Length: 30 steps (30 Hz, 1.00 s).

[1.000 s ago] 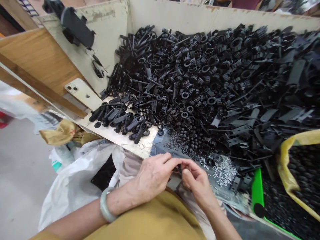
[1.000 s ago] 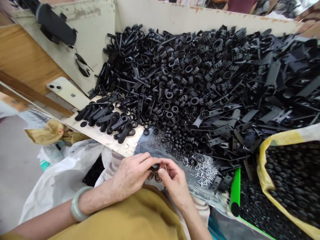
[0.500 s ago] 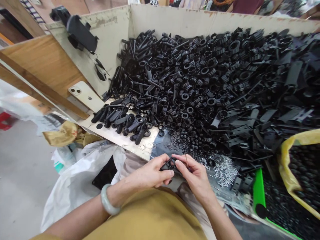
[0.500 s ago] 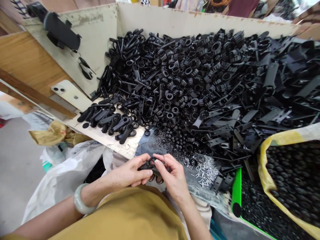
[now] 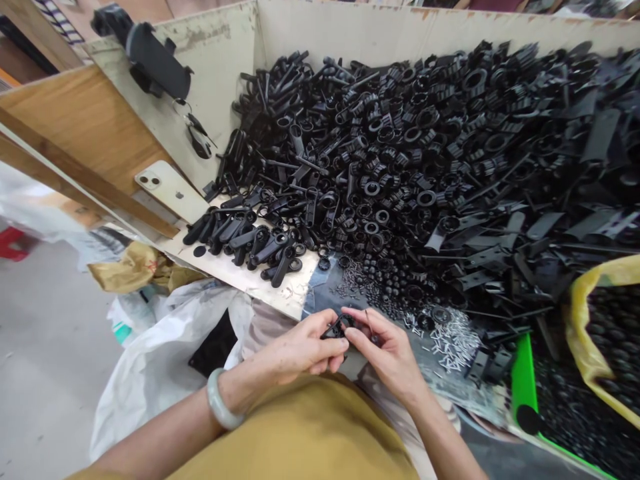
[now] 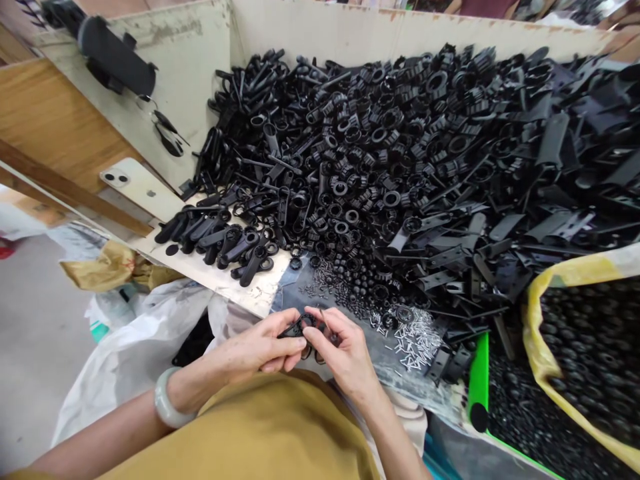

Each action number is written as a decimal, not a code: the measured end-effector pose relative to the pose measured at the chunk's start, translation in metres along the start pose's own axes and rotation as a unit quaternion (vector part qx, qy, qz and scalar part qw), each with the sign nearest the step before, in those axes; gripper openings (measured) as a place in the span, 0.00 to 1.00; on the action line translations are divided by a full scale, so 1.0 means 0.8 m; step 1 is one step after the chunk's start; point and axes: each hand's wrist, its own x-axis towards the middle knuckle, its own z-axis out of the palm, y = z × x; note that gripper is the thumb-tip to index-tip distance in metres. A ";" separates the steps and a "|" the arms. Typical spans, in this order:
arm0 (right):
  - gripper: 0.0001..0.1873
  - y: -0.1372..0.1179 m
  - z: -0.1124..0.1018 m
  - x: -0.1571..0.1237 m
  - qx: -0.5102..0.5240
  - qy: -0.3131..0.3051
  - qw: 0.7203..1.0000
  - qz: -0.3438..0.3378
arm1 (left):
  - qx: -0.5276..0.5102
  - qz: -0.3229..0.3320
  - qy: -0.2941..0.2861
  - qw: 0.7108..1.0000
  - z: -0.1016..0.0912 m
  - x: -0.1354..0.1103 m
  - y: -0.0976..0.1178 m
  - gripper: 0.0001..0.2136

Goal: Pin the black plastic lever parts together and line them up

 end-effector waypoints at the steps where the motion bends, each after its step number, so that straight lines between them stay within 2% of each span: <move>1: 0.16 0.000 -0.001 -0.001 -0.003 -0.003 1.000 -0.006 | 0.009 -0.001 -0.006 1.000 0.000 0.000 0.000 0.11; 9: 0.15 0.004 0.001 -0.014 -0.037 -0.025 0.998 -0.049 | 0.034 -0.010 -0.004 0.999 -0.001 -0.003 -0.011 0.15; 11: 0.18 0.004 -0.001 -0.014 -0.039 -0.018 0.998 -0.052 | 0.057 0.023 0.023 0.998 -0.008 0.000 -0.007 0.13; 12: 0.19 0.004 -0.003 -0.013 -0.037 -0.011 0.998 -0.055 | 0.077 0.061 0.056 0.994 -0.013 0.002 -0.003 0.12; 13: 0.19 0.004 -0.005 -0.011 -0.035 -0.001 0.998 -0.055 | 0.106 0.107 0.103 0.983 -0.019 0.006 0.002 0.11; 15: 0.17 0.006 -0.011 -0.009 -0.037 0.034 0.997 -0.052 | 0.205 0.188 0.212 0.937 -0.032 0.015 0.014 0.06; 17: 0.13 0.010 -0.017 -0.008 -0.050 0.071 0.995 -0.040 | 0.324 0.207 0.294 0.875 -0.044 0.026 0.026 0.04; 19: 0.12 0.014 -0.022 -0.009 -0.064 0.096 0.993 -0.029 | 0.417 0.184 0.333 0.825 -0.050 0.036 0.034 0.09; 24: 0.12 0.023 -0.026 -0.016 -0.082 0.102 0.991 -0.019 | 0.580 0.138 0.317 0.737 -0.049 0.056 0.036 0.10; 30: 0.12 0.022 -0.027 -0.017 -0.115 0.093 0.988 -0.036 | 0.624 0.153 0.277 0.715 -0.053 0.060 0.032 0.06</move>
